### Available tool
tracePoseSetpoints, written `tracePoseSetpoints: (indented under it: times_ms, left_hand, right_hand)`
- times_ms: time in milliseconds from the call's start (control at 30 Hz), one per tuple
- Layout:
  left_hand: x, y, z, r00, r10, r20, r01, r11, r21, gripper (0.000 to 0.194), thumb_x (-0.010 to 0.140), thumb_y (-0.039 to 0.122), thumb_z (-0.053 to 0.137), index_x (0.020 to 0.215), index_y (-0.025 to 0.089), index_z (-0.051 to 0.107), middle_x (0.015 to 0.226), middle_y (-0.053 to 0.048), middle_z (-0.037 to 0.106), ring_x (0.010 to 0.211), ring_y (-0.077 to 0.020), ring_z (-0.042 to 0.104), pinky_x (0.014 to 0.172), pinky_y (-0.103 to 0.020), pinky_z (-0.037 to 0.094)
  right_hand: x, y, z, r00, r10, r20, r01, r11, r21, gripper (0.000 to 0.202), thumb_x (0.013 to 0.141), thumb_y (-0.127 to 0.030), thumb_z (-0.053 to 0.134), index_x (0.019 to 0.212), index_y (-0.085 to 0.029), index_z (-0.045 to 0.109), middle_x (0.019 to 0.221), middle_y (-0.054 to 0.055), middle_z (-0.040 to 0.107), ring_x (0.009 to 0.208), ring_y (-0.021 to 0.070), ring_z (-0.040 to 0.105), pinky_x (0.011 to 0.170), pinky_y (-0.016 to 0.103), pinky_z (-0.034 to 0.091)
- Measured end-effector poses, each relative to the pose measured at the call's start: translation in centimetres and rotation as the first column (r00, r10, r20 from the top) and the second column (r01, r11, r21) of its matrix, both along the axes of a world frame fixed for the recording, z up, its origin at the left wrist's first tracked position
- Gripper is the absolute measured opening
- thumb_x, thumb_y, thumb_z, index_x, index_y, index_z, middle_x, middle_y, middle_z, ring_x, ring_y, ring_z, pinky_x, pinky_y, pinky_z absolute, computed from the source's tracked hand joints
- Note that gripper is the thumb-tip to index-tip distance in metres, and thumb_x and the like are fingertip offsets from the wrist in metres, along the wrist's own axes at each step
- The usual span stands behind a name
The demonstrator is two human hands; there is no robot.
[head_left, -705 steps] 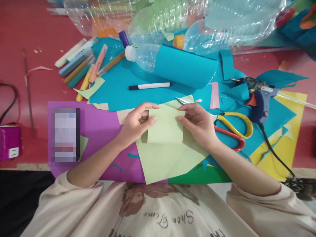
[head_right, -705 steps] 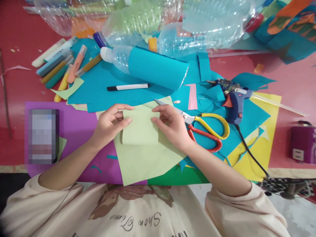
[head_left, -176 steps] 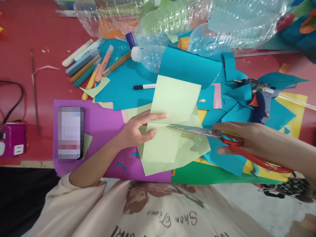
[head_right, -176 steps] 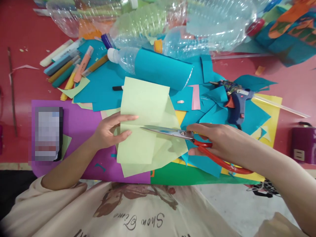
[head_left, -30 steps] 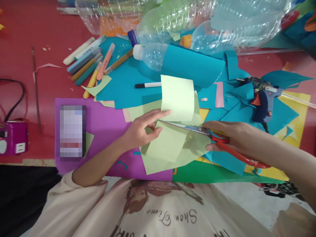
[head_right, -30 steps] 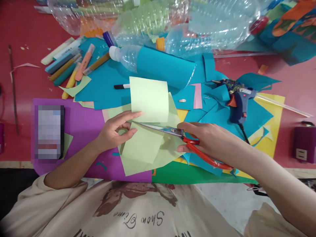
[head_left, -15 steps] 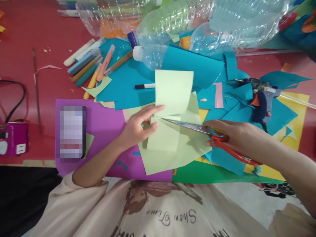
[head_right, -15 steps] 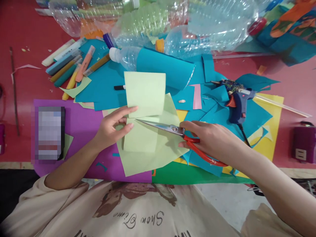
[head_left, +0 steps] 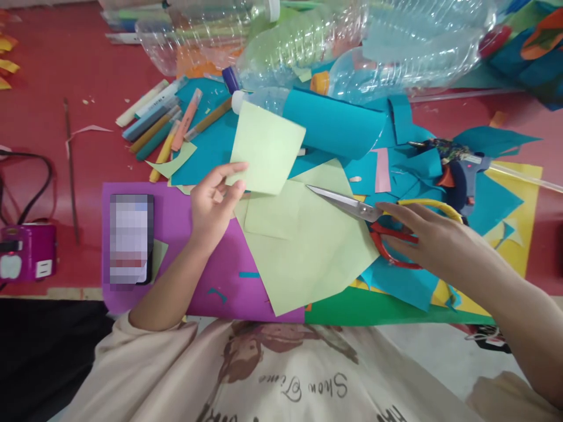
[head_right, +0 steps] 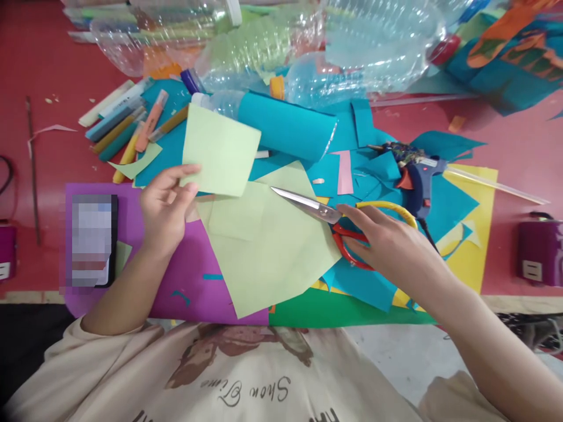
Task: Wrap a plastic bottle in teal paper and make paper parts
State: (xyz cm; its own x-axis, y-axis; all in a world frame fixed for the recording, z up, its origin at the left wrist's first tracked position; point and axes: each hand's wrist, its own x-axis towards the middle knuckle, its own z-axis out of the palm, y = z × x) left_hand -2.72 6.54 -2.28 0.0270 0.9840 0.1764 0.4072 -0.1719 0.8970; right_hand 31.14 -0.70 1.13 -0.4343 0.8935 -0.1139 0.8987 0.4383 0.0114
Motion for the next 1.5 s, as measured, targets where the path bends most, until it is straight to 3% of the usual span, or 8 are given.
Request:
tracePoseSetpoints:
  times_ms: [100, 200, 333, 467, 700, 833, 1167, 1500]
  left_hand:
    - [0.0, 0.5, -0.4, 0.978, 0.081, 0.190, -0.083, 0.997, 0.001, 0.024, 0.078, 0.043, 0.069, 0.091, 0.023, 0.067, 0.097, -0.002, 0.070, 0.075, -0.0118, 0.065, 0.062, -0.021, 0.053]
    - [0.3, 0.7, 0.0, 0.930, -0.050, 0.364, 0.113, 0.981, -0.155, 0.032, 0.071, 0.038, 0.076, 0.096, 0.024, 0.062, 0.093, 0.000, 0.067, 0.071, -0.0108, 0.063, 0.057, -0.019, 0.051]
    - [1.4, 0.4, 1.8, 0.847, -0.419, 0.326, 0.525, 0.750, -0.402, 0.033, 0.071, 0.033, 0.074, 0.098, 0.021, 0.060, 0.099, -0.003, 0.065, 0.077, -0.0128, 0.064, 0.055, -0.019, 0.048]
    - [2.7, -0.1, 2.9, 0.733, -0.652, 0.194, 0.651, 0.590, -0.478, 0.029, 0.076, 0.031, 0.068, 0.101, 0.020, 0.058, 0.112, -0.006, 0.063, 0.086, -0.0142, 0.065, 0.058, -0.019, 0.045]
    - [2.8, 0.7, 2.6, 0.872, -0.487, 0.044, 0.461, 0.789, -0.406, 0.029, 0.076, 0.036, 0.066, 0.099, 0.021, 0.056, 0.072, 0.003, 0.060, 0.065, -0.0110, 0.060, 0.055, -0.020, 0.042]
    - [2.2, 1.0, 1.7, 0.951, -0.286, 0.116, 0.308, 0.888, -0.341, 0.032, 0.073, 0.042, 0.068, 0.092, 0.019, 0.058, 0.083, -0.002, 0.065, 0.072, -0.0132, 0.063, 0.058, -0.021, 0.047]
    - [2.1, 0.5, 0.5, 0.924, -0.378, -0.054, 0.346, 0.889, -0.299, 0.028, 0.078, 0.044, 0.065, 0.089, 0.019, 0.066, 0.082, -0.001, 0.067, 0.062, -0.0108, 0.053, 0.063, -0.024, 0.046]
    - [2.5, -0.4, 1.1, 0.943, -0.332, -0.005, 0.318, 0.907, -0.276, 0.028, 0.079, 0.045, 0.064, 0.091, 0.019, 0.069, 0.081, -0.001, 0.068, 0.065, -0.0121, 0.056, 0.056, -0.022, 0.045]
  right_hand:
    - [-0.6, 0.0, 0.9, 0.999, 0.033, 0.032, -0.036, 0.993, 0.113, 0.039, 0.095, -0.033, 0.041, 0.125, -0.015, 0.057, 0.098, 0.012, 0.072, 0.081, 0.0260, 0.069, 0.055, 0.032, 0.050]
    - [-1.6, 0.4, 2.0, 0.999, 0.009, -0.047, 0.002, 0.969, 0.246, 0.031, 0.094, -0.034, 0.046, 0.108, -0.015, 0.066, 0.086, 0.011, 0.072, 0.070, 0.0228, 0.068, 0.050, 0.030, 0.047]
    - [-4.1, 1.1, 2.3, 0.922, -0.032, -0.387, 0.059, 0.997, 0.059, 0.030, 0.094, -0.031, 0.048, 0.112, -0.013, 0.063, 0.101, 0.015, 0.071, 0.091, 0.0252, 0.069, 0.073, 0.034, 0.055]
    - [-7.6, 1.6, 1.1, 0.776, -0.105, -0.622, -0.001, 0.986, -0.167, 0.038, 0.091, -0.038, 0.051, 0.124, -0.020, 0.056, 0.118, 0.014, 0.066, 0.112, 0.0291, 0.061, 0.088, 0.044, 0.052]
    - [-11.3, 3.1, -1.5, 0.418, -0.452, -0.788, -0.006, 0.866, -0.500, 0.011, 0.086, -0.025, 0.049, 0.083, -0.019, 0.058, 0.070, 0.001, 0.061, 0.061, 0.0131, 0.055, 0.053, 0.025, 0.042]
    - [-11.1, 3.3, -2.6, 0.209, -0.571, -0.794, 0.051, 0.817, -0.574, 0.009, 0.088, -0.030, 0.049, 0.085, -0.021, 0.051, 0.058, -0.006, 0.044, 0.051, 0.0092, 0.041, 0.047, 0.023, 0.030]
    - [-10.4, 4.0, -3.3, 0.103, -0.453, -0.886, 0.168, 0.886, -0.433, 0.024, 0.091, -0.048, 0.047, 0.096, -0.024, 0.052, 0.101, 0.006, 0.065, 0.103, 0.0185, 0.062, 0.090, 0.035, 0.049]
    - [-11.7, 4.9, -2.5, 0.146, -0.527, -0.837, 0.071, 0.850, -0.523, 0.011, 0.080, -0.031, 0.061, 0.085, -0.021, 0.062, 0.086, 0.002, 0.069, 0.080, 0.0175, 0.065, 0.067, 0.031, 0.053]
